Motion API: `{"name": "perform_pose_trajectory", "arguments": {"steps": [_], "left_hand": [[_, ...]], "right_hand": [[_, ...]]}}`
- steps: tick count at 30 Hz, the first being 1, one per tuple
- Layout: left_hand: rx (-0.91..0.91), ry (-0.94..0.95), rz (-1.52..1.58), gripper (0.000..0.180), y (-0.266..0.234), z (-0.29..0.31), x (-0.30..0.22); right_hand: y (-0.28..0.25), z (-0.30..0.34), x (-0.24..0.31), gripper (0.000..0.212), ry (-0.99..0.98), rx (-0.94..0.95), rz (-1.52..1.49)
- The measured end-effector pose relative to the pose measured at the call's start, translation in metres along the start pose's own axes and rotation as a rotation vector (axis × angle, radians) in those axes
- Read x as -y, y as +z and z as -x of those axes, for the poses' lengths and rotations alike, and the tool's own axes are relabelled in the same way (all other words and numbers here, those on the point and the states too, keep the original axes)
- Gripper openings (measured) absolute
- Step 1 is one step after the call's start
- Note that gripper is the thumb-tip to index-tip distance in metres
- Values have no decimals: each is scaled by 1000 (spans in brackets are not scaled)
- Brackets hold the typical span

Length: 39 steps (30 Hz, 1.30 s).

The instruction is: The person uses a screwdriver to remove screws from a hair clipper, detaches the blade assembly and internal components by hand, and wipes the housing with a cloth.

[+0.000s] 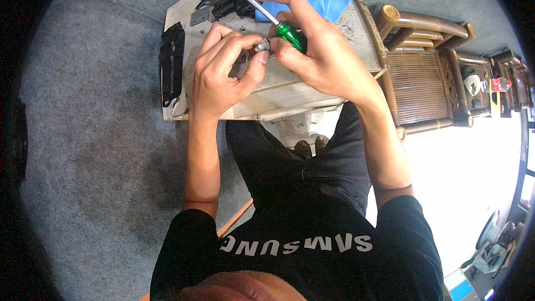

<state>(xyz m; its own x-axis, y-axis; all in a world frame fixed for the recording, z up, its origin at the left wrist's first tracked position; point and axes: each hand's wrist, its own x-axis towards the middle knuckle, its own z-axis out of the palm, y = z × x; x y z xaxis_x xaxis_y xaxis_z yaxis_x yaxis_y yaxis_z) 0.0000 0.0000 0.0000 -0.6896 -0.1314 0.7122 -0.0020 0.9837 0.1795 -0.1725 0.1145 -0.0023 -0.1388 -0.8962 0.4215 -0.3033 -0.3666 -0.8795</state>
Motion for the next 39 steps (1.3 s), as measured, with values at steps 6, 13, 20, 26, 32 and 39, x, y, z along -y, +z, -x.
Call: {"name": "perform_pose_trajectory", "arguments": {"steps": [6, 13, 20, 26, 32, 39], "left_hand": [[-88, 10, 57, 19, 0, -1, -1], [-126, 42, 56, 19, -2, -2, 1], [-134, 34, 56, 19, -2, -2, 2], [-141, 54, 33, 20, -1, -1, 4], [-147, 54, 21, 20, -2, -1, 4], [-144, 42, 34, 18, -2, -1, 3]], "right_hand": [[0, 0, 5, 62, -31, -25, -67], [0, -1, -4, 56, -128, -2, -50], [2, 0, 8, 53, -15, -42, -87], [0, 1, 2, 47, 16, -33, -81], [-2, 0, 4, 42, 50, -1, -99], [-2, 0, 5, 42, 50, -12, -108]]}}
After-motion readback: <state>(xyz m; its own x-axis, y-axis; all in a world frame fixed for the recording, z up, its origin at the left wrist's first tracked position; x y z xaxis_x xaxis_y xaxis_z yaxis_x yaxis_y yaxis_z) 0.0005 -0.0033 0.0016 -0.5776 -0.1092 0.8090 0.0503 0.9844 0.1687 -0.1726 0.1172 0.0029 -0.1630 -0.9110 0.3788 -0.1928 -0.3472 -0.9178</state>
